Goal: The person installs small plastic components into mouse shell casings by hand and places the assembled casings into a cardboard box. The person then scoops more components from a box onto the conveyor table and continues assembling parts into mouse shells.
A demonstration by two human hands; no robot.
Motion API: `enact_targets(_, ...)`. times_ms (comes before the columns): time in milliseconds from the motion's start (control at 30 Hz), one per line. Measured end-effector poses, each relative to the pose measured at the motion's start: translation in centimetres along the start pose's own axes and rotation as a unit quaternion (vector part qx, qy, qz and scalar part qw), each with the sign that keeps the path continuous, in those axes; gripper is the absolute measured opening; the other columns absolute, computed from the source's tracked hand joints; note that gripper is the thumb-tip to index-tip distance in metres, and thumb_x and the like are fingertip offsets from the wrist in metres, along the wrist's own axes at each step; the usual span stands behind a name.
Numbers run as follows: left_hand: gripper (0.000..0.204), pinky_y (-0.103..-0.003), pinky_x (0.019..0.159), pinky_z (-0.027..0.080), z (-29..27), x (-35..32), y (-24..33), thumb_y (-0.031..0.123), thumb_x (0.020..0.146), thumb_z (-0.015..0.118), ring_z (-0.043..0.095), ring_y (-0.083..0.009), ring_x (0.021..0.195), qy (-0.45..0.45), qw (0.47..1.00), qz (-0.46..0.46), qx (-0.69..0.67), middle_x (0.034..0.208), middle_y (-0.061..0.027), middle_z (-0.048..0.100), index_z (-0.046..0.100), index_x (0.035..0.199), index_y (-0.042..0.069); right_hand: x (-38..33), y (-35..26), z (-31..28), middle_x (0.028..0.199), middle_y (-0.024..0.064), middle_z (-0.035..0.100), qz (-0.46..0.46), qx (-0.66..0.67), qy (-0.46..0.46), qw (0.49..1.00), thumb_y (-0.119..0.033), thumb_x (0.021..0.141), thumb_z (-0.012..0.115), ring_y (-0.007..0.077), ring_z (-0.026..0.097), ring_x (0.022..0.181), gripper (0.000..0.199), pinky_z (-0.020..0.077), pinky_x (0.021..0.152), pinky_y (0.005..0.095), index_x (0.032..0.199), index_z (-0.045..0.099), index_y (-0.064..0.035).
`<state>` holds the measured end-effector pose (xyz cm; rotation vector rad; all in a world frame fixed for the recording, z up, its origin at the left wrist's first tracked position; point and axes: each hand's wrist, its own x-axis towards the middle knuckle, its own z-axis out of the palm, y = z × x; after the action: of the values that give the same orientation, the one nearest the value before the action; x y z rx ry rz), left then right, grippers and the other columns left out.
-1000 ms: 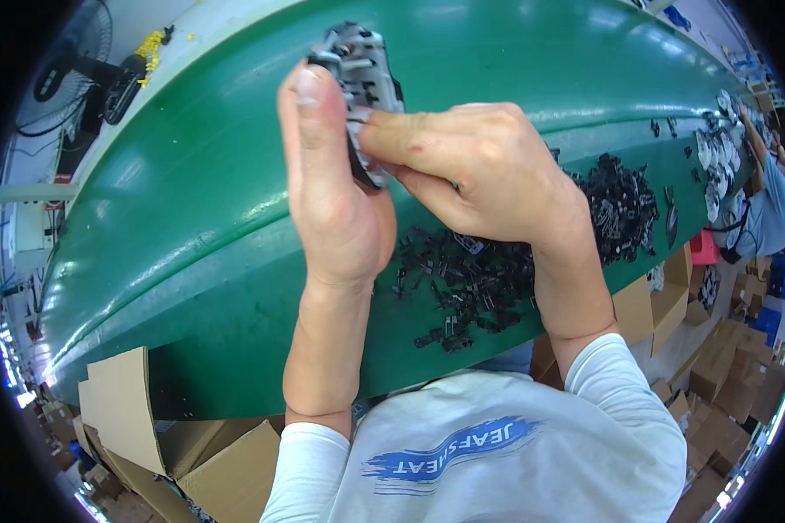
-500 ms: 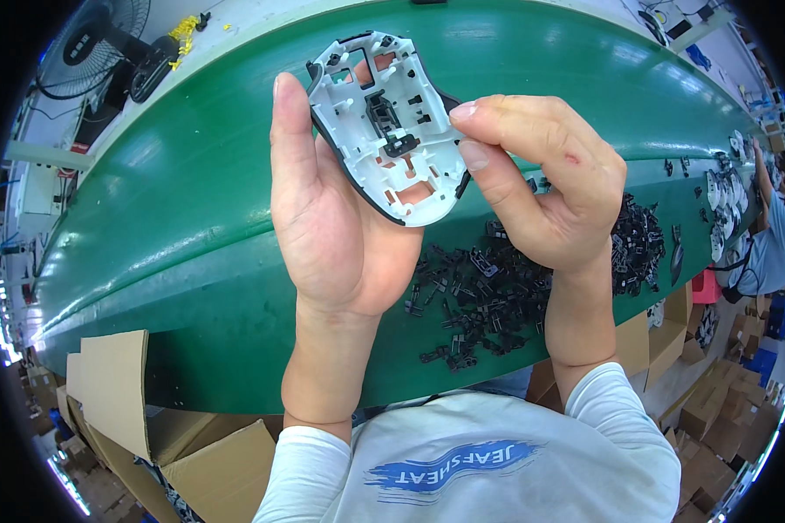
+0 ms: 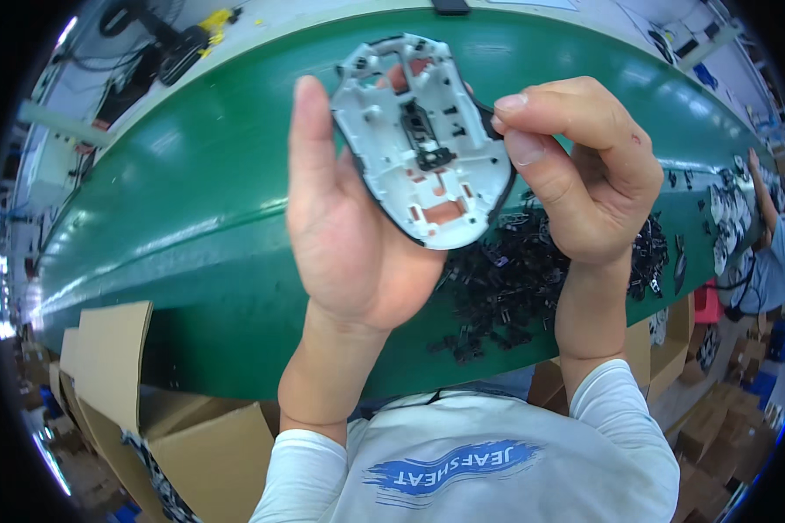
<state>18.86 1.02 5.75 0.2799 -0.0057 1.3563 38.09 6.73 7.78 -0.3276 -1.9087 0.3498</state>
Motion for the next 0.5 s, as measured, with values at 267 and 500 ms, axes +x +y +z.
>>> enact_targets(267,0.064,-0.044,0.111,0.053,0.8,-9.0,1.0,0.056,0.115,0.038,0.066,-0.0270,0.127,-0.006,0.995,0.050,0.084,0.138,-0.0127,0.069,0.058,0.146,0.004,-0.6,-9.0,1.8,0.072,0.0045,0.062,0.000,-0.077,-0.189,0.979,0.002,0.075,0.081,0.0209,0.056,0.063,0.035,0.0433,0.059,0.0333,0.109,0.082,-0.0046)
enact_targets(500,0.050,-0.035,0.102,0.054,2.7,-14.6,-1.0,0.049,0.118,0.038,0.068,-0.0143,0.111,0.146,0.972,0.073,0.171,0.121,-0.0026,0.072,0.063,0.136,0.010,-3.0,-12.7,3.4,0.072,-0.0002,0.059,0.028,-0.089,-0.330,0.939,-0.005,0.077,0.077,0.0217,0.057,0.062,0.045,0.0468,0.059,0.0370,0.120,0.077,-0.0146)
